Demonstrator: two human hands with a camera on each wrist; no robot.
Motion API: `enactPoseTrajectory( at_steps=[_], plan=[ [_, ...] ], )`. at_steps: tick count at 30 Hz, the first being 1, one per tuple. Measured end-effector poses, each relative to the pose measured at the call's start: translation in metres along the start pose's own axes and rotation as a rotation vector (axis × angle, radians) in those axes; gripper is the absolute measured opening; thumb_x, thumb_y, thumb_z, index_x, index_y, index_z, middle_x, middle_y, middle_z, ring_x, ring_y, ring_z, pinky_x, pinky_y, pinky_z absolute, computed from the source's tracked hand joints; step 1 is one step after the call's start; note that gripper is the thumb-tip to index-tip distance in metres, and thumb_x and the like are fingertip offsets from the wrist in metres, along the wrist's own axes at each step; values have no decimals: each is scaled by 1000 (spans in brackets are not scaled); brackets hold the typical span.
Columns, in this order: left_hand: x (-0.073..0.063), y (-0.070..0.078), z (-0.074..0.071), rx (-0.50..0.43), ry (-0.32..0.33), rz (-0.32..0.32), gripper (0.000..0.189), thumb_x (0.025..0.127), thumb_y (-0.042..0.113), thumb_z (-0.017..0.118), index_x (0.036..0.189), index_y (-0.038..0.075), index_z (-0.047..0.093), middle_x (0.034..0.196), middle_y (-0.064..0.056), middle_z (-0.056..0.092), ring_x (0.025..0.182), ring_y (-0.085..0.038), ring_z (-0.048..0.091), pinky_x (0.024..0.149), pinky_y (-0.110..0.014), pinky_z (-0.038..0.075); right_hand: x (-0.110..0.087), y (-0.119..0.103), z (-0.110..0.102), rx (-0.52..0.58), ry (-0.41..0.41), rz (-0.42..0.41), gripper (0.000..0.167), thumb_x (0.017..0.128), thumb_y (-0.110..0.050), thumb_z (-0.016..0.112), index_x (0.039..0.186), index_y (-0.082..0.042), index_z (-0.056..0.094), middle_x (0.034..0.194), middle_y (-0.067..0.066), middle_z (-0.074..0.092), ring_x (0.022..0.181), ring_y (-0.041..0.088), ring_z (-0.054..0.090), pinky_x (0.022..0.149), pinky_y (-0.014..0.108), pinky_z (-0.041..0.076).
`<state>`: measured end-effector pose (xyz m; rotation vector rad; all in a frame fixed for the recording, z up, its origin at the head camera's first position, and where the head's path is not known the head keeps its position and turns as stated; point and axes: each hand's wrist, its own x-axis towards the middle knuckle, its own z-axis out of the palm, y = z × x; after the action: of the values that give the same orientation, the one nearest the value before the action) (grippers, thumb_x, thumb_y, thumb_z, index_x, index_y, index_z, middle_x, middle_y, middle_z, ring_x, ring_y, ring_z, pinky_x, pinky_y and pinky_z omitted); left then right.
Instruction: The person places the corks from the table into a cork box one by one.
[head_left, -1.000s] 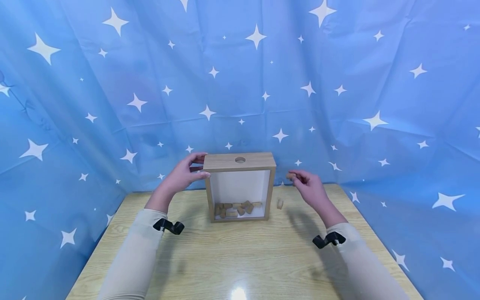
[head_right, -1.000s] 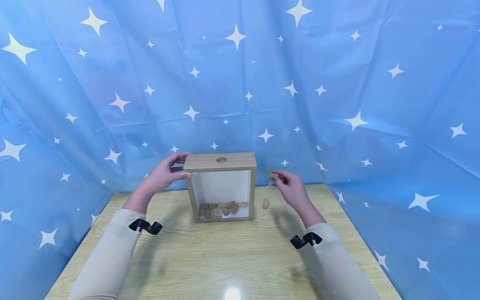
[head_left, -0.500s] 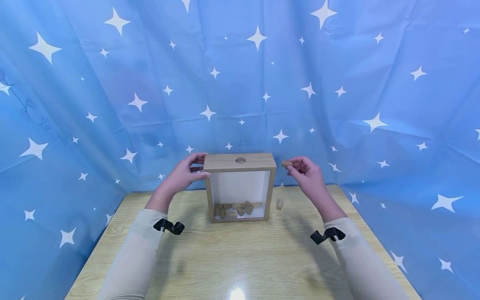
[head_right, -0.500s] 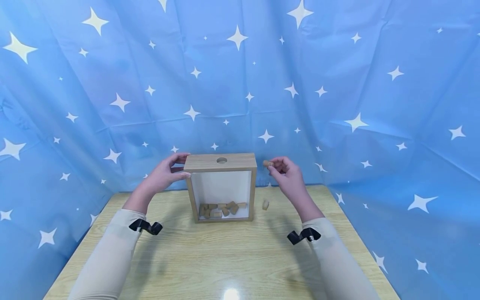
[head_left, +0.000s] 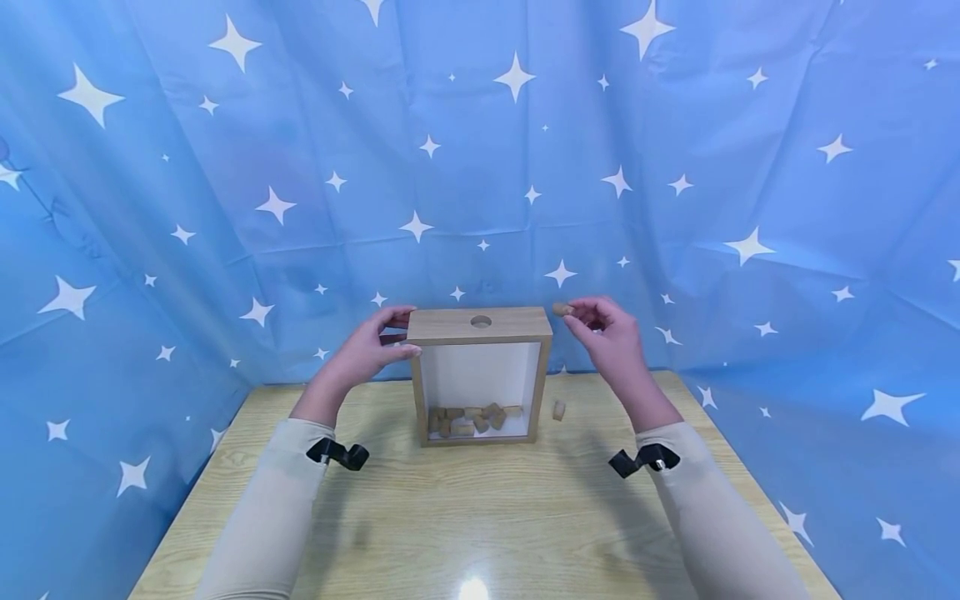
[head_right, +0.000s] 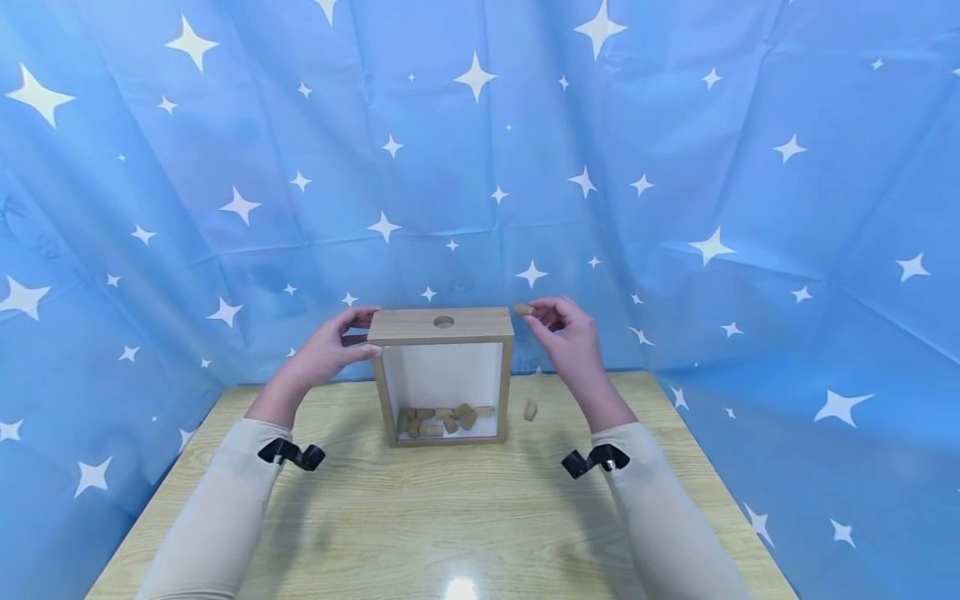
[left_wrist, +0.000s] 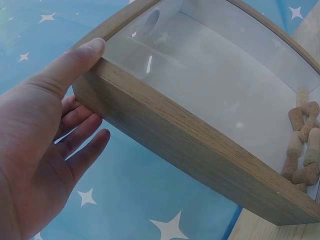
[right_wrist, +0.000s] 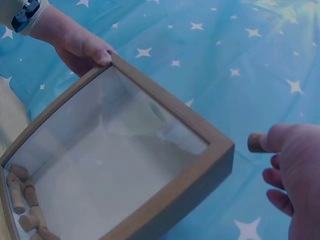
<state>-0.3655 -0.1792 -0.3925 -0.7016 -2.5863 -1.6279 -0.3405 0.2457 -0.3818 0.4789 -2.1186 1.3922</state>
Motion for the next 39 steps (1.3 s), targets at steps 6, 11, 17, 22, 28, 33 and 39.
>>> enactPoseTrajectory(
  at_steps=[6,11,17,22,28,33,39],
  plan=[
    [0,0,0,1,3,-5,73,102,17,83,166,17,48,155,-14,52,148,-40,51,116,-62,49,7,-12,11,-8,-19,-75,18,104,-7,79,122,-7,82,107,8,69,94,16,64,82,22,54],
    [-1,0,0,-2,6,-7,73,103,16,83,166,17,47,155,-14,52,148,-40,51,116,-61,50,14,-22,19,-45,-83,-123,19,104,-5,78,122,-8,82,102,7,68,88,19,63,78,24,53],
    [-1,0,0,-1,10,-4,73,102,17,84,166,17,48,155,-15,53,148,-41,52,116,-61,50,23,-32,26,-71,-144,-146,20,104,-1,74,122,-4,81,100,7,66,85,22,63,74,21,52],
    [0,-1,0,9,12,-4,73,102,18,84,166,18,48,154,-14,53,147,-41,52,116,-61,50,27,-39,31,-79,-196,-150,22,102,0,74,124,-3,80,102,8,68,86,23,64,73,24,53],
    [-1,1,1,-2,12,0,73,102,17,84,166,16,48,154,-15,53,147,-41,53,114,-60,52,33,-43,40,-116,-285,-163,21,103,0,73,123,0,78,104,7,68,86,22,66,72,30,56],
    [0,0,1,-3,11,-2,75,101,21,86,166,17,48,154,-14,53,147,-41,52,113,-60,53,37,-49,47,-142,-328,-170,22,102,0,73,123,-2,79,104,7,69,88,21,65,74,29,57],
    [0,-2,0,3,12,-2,76,100,27,87,165,18,48,154,-13,53,147,-40,52,115,-60,51,42,-52,56,-156,-384,-234,22,101,1,71,122,-3,79,101,5,69,85,20,64,72,30,56]
  ],
)
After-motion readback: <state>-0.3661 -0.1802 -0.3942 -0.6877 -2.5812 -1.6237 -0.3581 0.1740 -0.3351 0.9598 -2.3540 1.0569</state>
